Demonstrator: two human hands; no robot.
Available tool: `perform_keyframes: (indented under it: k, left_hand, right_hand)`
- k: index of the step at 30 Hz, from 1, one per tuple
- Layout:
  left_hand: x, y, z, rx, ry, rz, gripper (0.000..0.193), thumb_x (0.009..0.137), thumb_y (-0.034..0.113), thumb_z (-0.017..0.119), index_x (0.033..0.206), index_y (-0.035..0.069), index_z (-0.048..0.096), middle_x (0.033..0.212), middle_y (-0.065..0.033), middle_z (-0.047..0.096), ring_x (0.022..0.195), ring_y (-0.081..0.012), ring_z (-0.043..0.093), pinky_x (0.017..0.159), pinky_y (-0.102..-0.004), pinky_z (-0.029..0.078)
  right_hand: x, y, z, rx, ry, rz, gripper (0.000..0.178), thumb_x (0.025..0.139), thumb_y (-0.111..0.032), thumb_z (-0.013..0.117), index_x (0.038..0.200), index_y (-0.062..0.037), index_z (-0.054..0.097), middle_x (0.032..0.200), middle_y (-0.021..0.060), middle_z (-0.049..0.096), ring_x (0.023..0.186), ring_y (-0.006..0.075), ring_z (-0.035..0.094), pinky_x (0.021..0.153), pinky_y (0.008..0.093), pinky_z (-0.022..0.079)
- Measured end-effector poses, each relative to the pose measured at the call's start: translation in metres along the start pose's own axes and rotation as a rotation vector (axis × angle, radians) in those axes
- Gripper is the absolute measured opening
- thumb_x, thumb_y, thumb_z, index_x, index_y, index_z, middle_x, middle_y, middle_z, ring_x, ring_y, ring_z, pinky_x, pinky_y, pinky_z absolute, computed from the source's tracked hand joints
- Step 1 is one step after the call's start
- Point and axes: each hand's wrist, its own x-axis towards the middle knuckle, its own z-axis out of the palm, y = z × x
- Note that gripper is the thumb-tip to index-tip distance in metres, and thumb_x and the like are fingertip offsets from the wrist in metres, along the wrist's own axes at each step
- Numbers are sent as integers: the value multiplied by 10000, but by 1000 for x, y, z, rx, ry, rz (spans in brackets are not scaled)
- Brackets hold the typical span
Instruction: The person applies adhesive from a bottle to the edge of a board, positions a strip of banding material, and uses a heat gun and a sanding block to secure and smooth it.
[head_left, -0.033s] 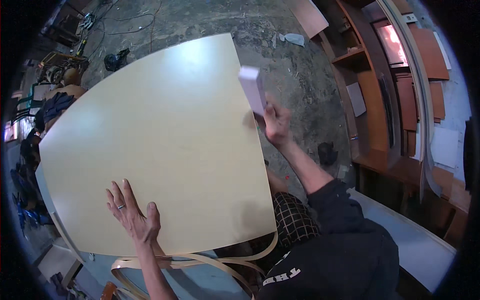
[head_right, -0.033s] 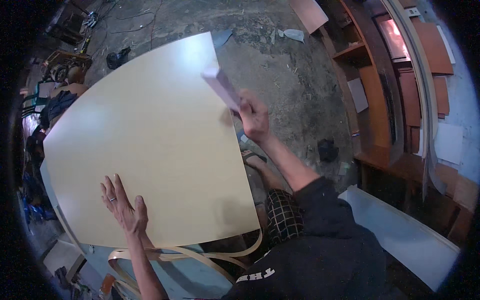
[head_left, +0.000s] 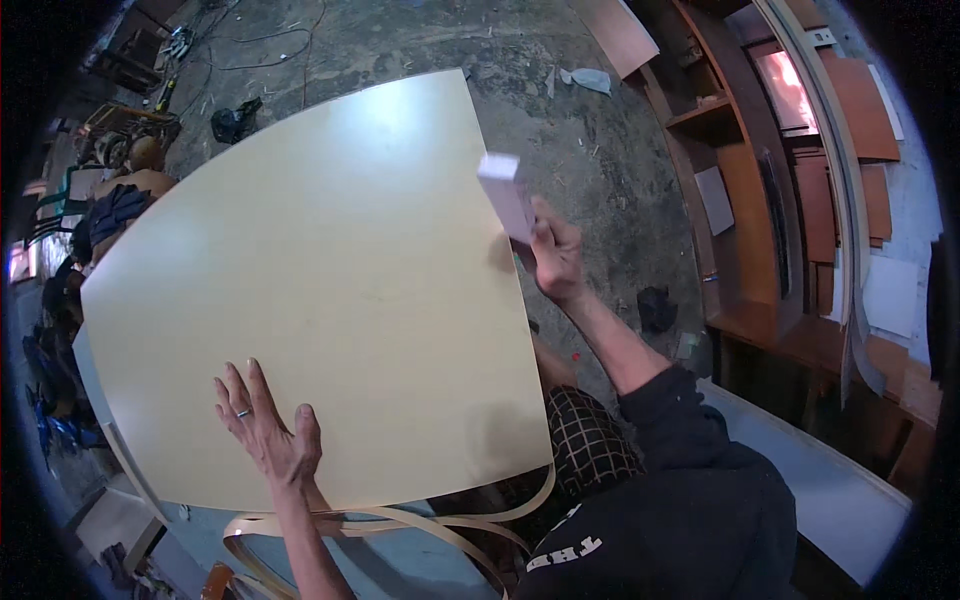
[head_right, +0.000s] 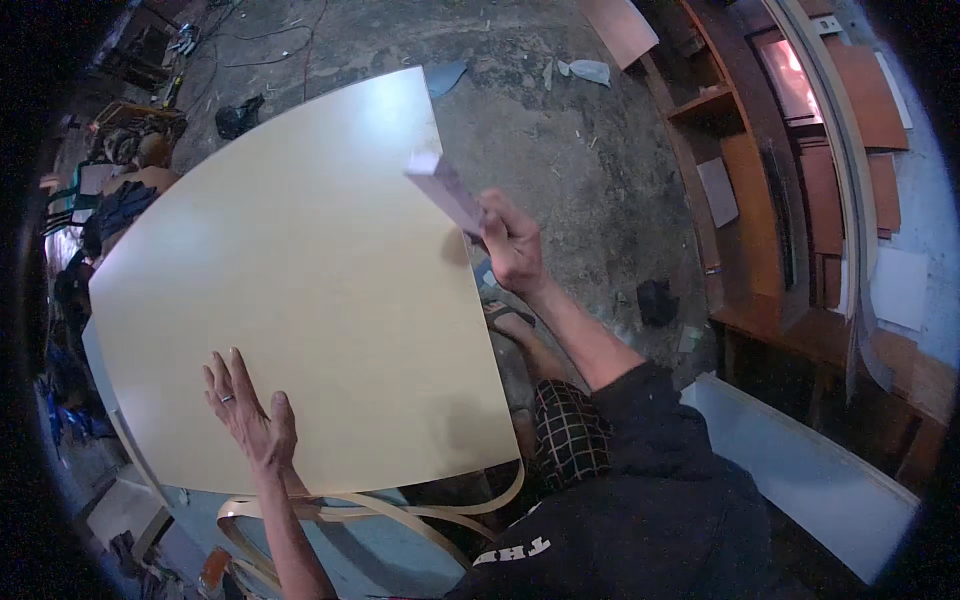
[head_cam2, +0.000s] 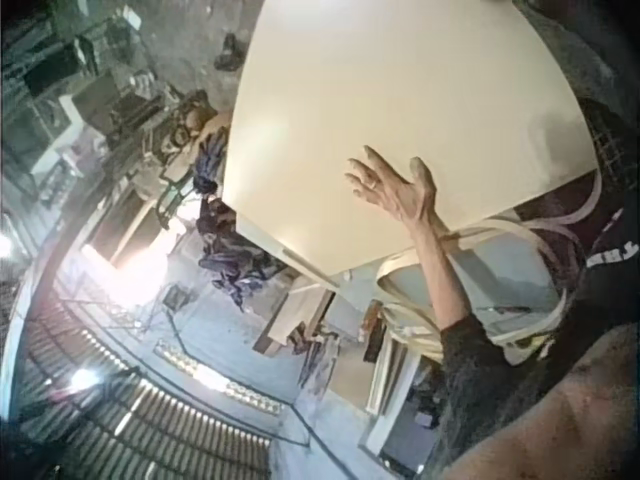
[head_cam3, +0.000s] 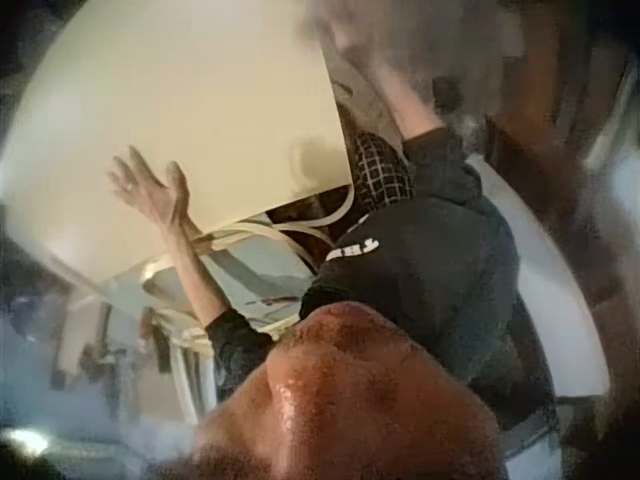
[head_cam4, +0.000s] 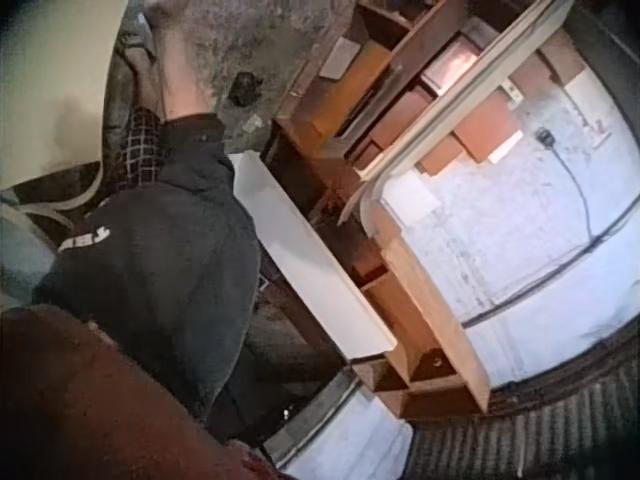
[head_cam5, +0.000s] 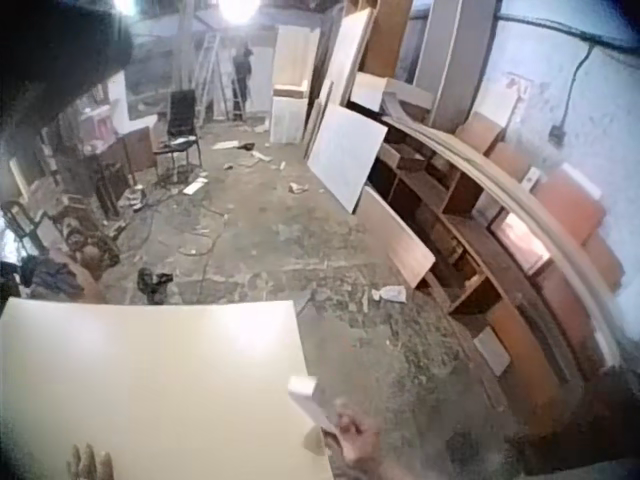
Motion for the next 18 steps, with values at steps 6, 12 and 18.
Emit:
perform_keyframes:
  k: [6,12,18]
  left_hand:
    - [5,2,2,13,-1,29,809,885,597,481,1522,114,355,1589,-202,254,1485,-418,142,1178,-578,103]
    - [6,-5,6,-12,8,33,811,881,597,479,1519,110,362,1590,-201,253,1486,-418,137,1175,-583,96]
    - [5,-2,2,13,-4,21,827,878,608,481,1516,96,362,1588,-210,250,1482,-424,145,1174,-581,105]
  right_hand:
    - [85,62,-20,17,50,285,371,1052,-345,457,1093,-21,632,926,63,663,853,109,612,739,278,490]
    - [149,63,27,97,39,-16,338,1052,-293,475,1148,-17,645,887,5,617,794,81,546,679,245,443]
    - [97,42,15,61,-15,7,325,1053,-283,472,1000,0,623,777,-25,542,685,72,483,598,242,396]
